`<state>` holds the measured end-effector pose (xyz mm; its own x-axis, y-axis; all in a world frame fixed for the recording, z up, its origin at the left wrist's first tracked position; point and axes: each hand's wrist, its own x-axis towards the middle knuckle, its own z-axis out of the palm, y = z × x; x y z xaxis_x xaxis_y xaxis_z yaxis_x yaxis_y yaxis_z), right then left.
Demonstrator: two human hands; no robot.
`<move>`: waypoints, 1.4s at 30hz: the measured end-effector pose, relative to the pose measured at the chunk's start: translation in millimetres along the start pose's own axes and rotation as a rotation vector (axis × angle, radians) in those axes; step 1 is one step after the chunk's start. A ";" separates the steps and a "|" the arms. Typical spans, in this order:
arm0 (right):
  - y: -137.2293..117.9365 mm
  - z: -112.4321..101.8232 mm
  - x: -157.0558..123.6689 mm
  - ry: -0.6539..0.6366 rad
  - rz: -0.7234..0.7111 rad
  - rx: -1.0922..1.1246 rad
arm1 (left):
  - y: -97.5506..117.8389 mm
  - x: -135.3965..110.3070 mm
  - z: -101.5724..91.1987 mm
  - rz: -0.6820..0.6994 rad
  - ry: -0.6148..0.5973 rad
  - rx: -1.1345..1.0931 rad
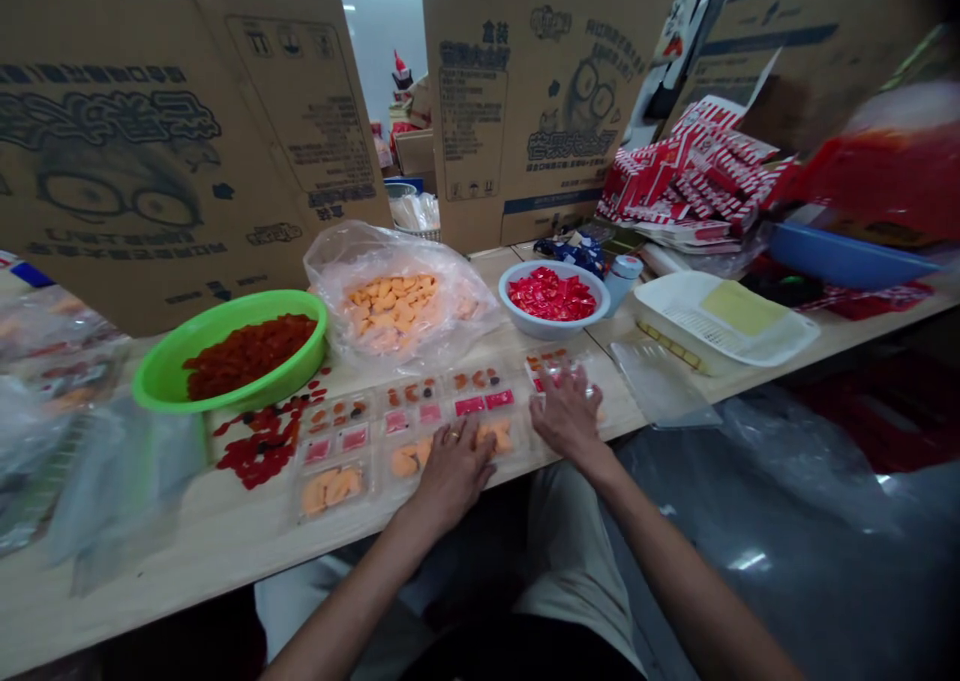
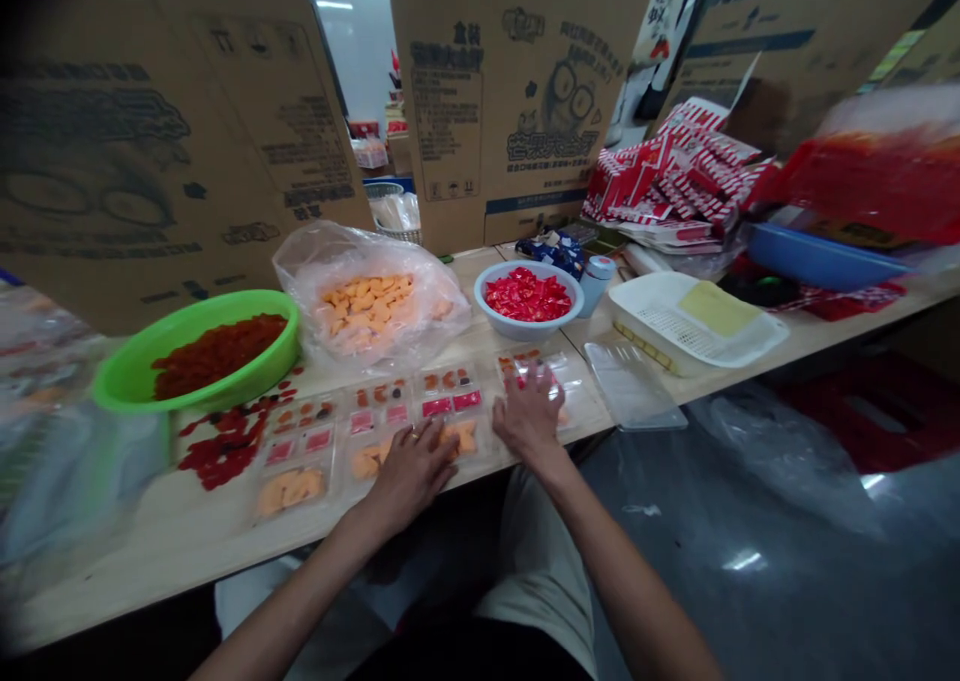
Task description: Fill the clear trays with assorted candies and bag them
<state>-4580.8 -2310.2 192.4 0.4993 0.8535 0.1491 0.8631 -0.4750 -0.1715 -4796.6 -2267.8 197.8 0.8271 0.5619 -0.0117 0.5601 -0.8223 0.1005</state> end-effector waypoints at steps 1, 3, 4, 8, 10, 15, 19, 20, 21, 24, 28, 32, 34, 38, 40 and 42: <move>10.9 3.2 8.7 -0.025 0.096 0.012 | 0.6 1.0 2.0 0.008 0.000 0.003; 33.4 9.3 24.5 -0.119 0.223 0.043 | 2.3 3.8 6.3 0.017 -0.001 0.003; 43.5 11.3 30.4 -0.165 0.253 0.055 | 3.4 5.5 8.5 0.020 0.000 0.001; 63.4 8.5 35.4 -0.234 0.188 0.088 | 9.1 12.7 14.8 0.051 0.014 0.014; 58.9 4.8 29.8 -0.245 0.082 0.086 | 12.4 15.8 16.1 0.063 0.016 0.023; 29.4 11.4 17.7 -0.231 -0.034 -0.022 | 16.5 17.5 14.9 0.063 -0.007 0.001; 24.2 25.6 15.5 -0.199 -0.081 -0.072 | 18.1 14.5 11.1 0.048 -0.048 -0.016; 28.7 28.2 14.7 -0.186 -0.088 -0.083 | 20.1 14.4 10.2 0.044 -0.059 -0.026; 35.5 30.4 13.9 -0.171 -0.091 -0.095 | 23.1 14.7 9.7 0.042 -0.065 -0.039; 66.3 36.5 15.1 -0.123 -0.098 -0.135 | 35.3 19.1 8.9 0.064 -0.053 -0.090; 104.8 42.6 24.9 -0.092 -0.111 -0.176 | 36.8 17.6 2.9 0.047 -0.001 -0.136; 97.7 37.3 24.1 0.016 -0.088 -0.106 | -2.0 -12.2 -9.1 -0.130 0.043 -0.089; 70.1 32.3 17.2 0.053 -0.119 0.043 | -23.7 -28.9 -9.5 -0.262 0.030 -0.057; -15.8 26.9 -2.3 -0.129 -0.364 0.428 | -29.7 -36.9 4.9 -0.331 -0.001 -0.081; -59.7 28.3 -11.2 -0.244 -0.466 0.541 | -19.8 -28.9 11.6 -0.293 0.018 -0.130; -96.1 32.8 -17.8 -0.334 -0.529 0.587 | -16.6 -22.6 11.5 -0.265 0.070 -0.195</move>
<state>-4675.1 -2272.7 174.3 -0.0863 0.9936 0.0728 0.7514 0.1129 -0.6501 -4824.0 -2267.8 185.0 0.6452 0.7640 0.0052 0.7299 -0.6184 0.2913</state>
